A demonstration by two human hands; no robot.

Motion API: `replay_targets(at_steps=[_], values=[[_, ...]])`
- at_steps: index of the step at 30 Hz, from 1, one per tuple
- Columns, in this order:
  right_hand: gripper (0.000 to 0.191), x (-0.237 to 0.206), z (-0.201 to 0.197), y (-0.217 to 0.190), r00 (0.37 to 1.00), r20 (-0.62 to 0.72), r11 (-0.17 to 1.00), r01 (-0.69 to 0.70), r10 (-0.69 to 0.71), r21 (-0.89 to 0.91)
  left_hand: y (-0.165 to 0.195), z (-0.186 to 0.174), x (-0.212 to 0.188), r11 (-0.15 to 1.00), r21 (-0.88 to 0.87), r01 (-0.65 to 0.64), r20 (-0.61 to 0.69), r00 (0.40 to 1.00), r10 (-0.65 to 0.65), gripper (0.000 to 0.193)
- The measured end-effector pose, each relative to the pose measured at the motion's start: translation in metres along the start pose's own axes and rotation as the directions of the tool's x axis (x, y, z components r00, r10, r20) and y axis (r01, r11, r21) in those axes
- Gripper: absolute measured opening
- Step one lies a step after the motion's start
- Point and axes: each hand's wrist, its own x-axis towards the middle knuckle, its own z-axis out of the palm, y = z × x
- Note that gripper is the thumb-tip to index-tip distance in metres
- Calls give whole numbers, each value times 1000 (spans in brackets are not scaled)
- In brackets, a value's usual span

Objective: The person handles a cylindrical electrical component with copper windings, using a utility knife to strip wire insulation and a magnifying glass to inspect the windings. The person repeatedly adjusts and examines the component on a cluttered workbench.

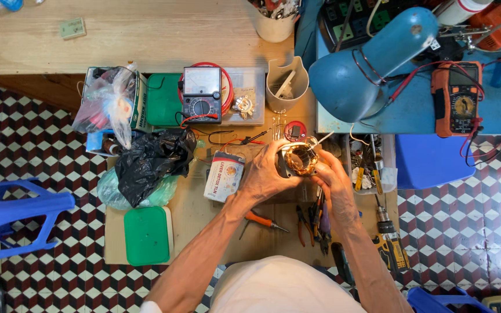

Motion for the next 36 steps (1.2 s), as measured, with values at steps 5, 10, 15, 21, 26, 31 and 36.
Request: replay_targets(at_steps=[5,10,15,21,26,31,36], values=[[45,-30,-5,-30,883,-129,835,367,-452,-410,33,2,3,1000,31,-4,-139,990,9,79],[31,-60,-2,-50,843,-48,650,376,-536,-660,44,-1,-1,988,114,-105,-198,972,126,77],[43,-48,8,-61,965,61,781,241,-254,-577,45,-1,-9,966,149,-213,-200,950,241,79],[38,-45,14,-59,983,126,767,183,-134,-615,43,-2,-20,967,129,-222,-204,948,244,85],[32,-42,16,-57,984,129,695,178,-122,-697,41,0,-24,983,55,-178,-184,965,185,84],[26,-39,17,-55,981,134,706,193,-139,-681,40,5,-26,984,53,-169,-171,969,176,82],[20,-38,14,-51,981,130,712,192,-141,-676,39,5,-26,984,50,-169,-174,969,175,82]])
